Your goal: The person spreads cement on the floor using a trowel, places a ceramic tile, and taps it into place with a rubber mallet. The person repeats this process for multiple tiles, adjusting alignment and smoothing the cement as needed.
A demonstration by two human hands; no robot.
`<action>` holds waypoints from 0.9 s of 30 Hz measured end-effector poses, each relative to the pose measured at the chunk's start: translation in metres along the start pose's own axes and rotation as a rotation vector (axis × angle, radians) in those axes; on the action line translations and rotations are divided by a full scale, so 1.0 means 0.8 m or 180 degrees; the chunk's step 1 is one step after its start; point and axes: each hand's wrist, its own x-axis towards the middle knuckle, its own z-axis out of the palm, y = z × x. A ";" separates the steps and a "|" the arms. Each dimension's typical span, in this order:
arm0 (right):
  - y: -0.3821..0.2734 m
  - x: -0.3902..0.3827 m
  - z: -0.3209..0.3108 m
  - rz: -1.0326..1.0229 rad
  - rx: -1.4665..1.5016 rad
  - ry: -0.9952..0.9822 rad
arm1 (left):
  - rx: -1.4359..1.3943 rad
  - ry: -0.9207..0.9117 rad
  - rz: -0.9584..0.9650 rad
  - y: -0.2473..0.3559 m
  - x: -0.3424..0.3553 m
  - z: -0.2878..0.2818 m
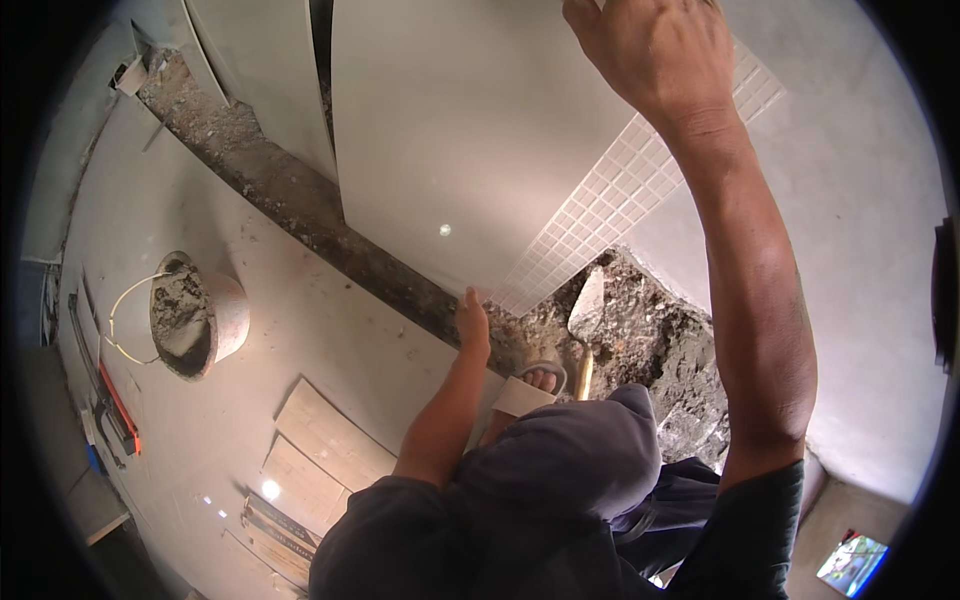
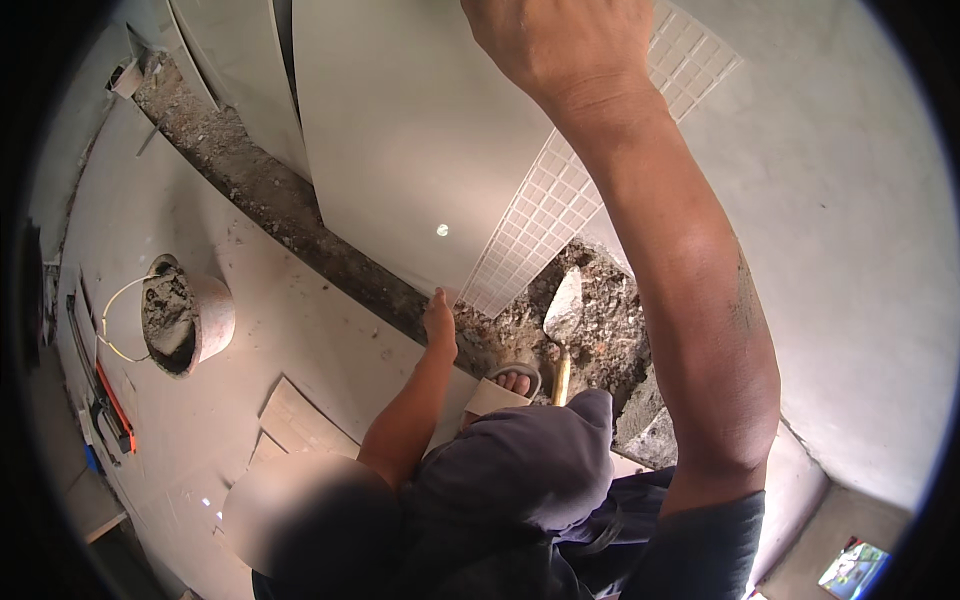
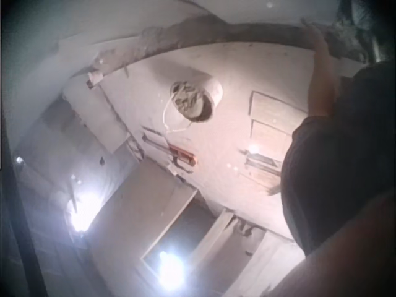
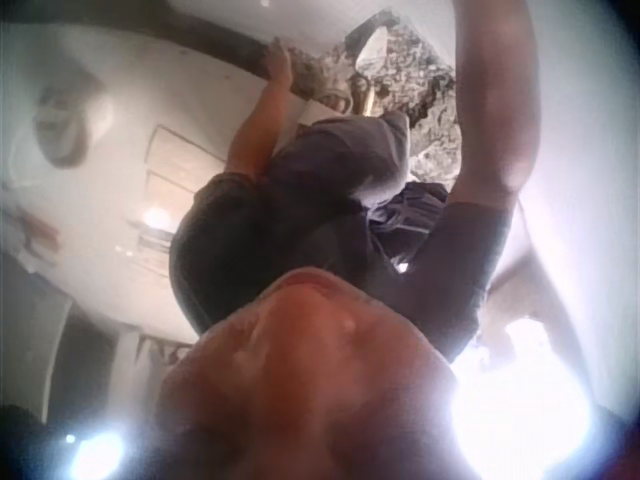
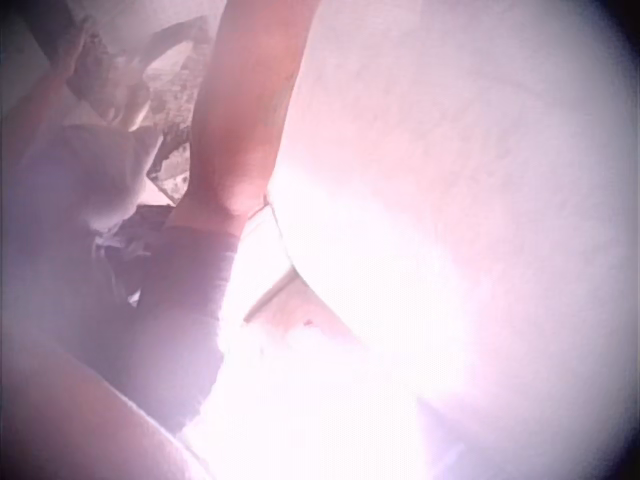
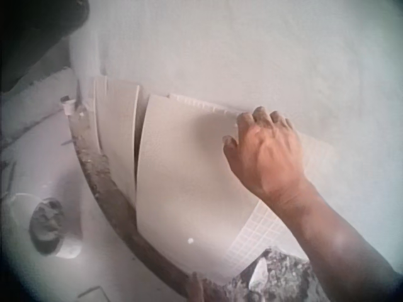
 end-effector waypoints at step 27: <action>0.032 -0.025 -0.127 -0.0414 0.1808 -0.1455 | -0.0735 0.1536 0.3845 0.416 -0.034 -0.216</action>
